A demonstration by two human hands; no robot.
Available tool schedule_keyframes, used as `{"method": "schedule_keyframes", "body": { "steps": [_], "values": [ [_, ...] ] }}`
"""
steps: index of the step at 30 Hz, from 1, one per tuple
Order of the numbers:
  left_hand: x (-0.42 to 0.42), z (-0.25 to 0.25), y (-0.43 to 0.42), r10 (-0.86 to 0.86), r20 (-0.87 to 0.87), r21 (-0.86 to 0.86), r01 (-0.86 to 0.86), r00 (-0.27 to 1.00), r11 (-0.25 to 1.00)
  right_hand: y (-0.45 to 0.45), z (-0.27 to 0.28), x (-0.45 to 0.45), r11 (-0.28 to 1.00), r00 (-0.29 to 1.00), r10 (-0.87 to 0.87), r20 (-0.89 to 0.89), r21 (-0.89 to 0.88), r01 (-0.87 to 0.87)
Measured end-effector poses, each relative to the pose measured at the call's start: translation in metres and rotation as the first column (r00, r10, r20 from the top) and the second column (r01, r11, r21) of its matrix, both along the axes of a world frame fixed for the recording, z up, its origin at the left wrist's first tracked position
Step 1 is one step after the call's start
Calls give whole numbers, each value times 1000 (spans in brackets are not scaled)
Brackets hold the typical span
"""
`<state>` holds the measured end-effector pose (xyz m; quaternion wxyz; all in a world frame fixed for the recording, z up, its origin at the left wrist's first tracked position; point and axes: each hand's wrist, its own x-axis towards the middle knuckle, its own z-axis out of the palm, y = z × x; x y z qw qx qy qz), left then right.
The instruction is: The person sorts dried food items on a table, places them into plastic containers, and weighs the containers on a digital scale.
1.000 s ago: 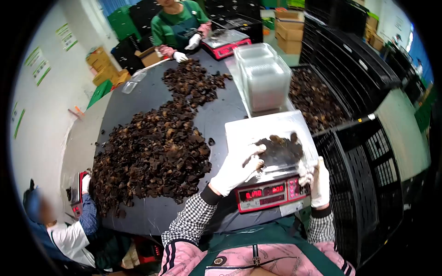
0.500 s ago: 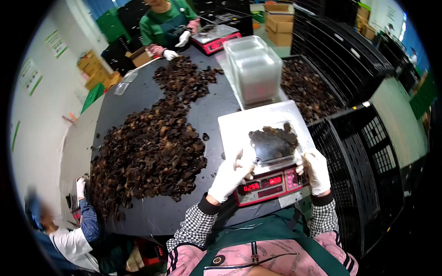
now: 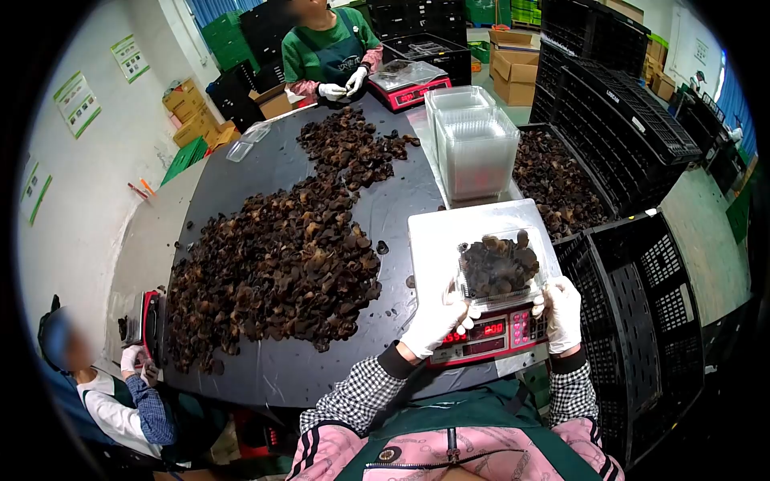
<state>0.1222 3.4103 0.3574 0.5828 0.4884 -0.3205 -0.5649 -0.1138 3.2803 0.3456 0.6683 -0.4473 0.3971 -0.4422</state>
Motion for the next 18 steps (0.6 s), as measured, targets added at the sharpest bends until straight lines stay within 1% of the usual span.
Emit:
{"method": "schedule_keyframes", "body": {
  "steps": [2, 3, 4, 5, 6, 7, 8, 9, 10, 12, 14, 15, 16, 18],
  "values": [
    [-8, 3, 0, 65, -59, -12, -66, 996, 998, 8, 0, 4, 997, 997, -64, 43, 46, 62],
    [-11, 3, 1, 81, -88, -32, -84, 993, 996, 14, 4, 4, 993, 997, -77, 27, 97, 74],
    [-13, 4, 1, 93, -117, -51, -99, 989, 994, 20, 4, 3, 981, 996, -48, 77, 190, 32],
    [-19, 8, 5, 108, -70, -37, -111, 992, 993, 26, 4, 1, 960, 991, -32, 131, 279, -6],
    [-26, 12, 8, 121, -80, -13, -122, 989, 992, 34, 3, -4, 931, 982, -38, 184, 364, -32],
    [-35, 9, 11, 134, -95, -10, -135, 986, 991, 45, 6, -1, 934, 968, -25, 250, 352, -66],
    [-47, 7, 12, 132, -110, -4, -133, 985, 991, 54, 17, -3, 924, 928, 67, 367, 327, -196],
    [-57, 17, 14, 64, -80, 13, -63, 995, 998, 66, 38, 0, 949, 936, 60, 347, 270, -162],
    [-71, 27, 19, 19, -54, -14, -19, 998, 1000, 71, 53, -2, 969, 946, 52, 321, 213, -125],
    [-89, 42, 19, -102, -55, -10, 101, 993, 995, 61, 65, -31, 984, 955, 0, 298, 171, -54],
    [-84, 38, 16, -202, -10, -19, 201, 979, 979, 33, 61, -81, 993, 982, -95, 165, 91, 81],
    [-78, 35, 16, -215, 69, -26, 217, 974, 976, 15, 71, -103, 983, 971, -184, 149, 31, 182],
    [-69, 29, 16, -211, 53, -40, 214, 976, 976, -7, 82, -124, 962, 954, -265, 138, -31, 272],
    [-48, 34, 21, -155, 152, -44, 163, 976, 986, -53, 98, -176, 968, 967, -235, 95, -61, 241]
  ]
}}
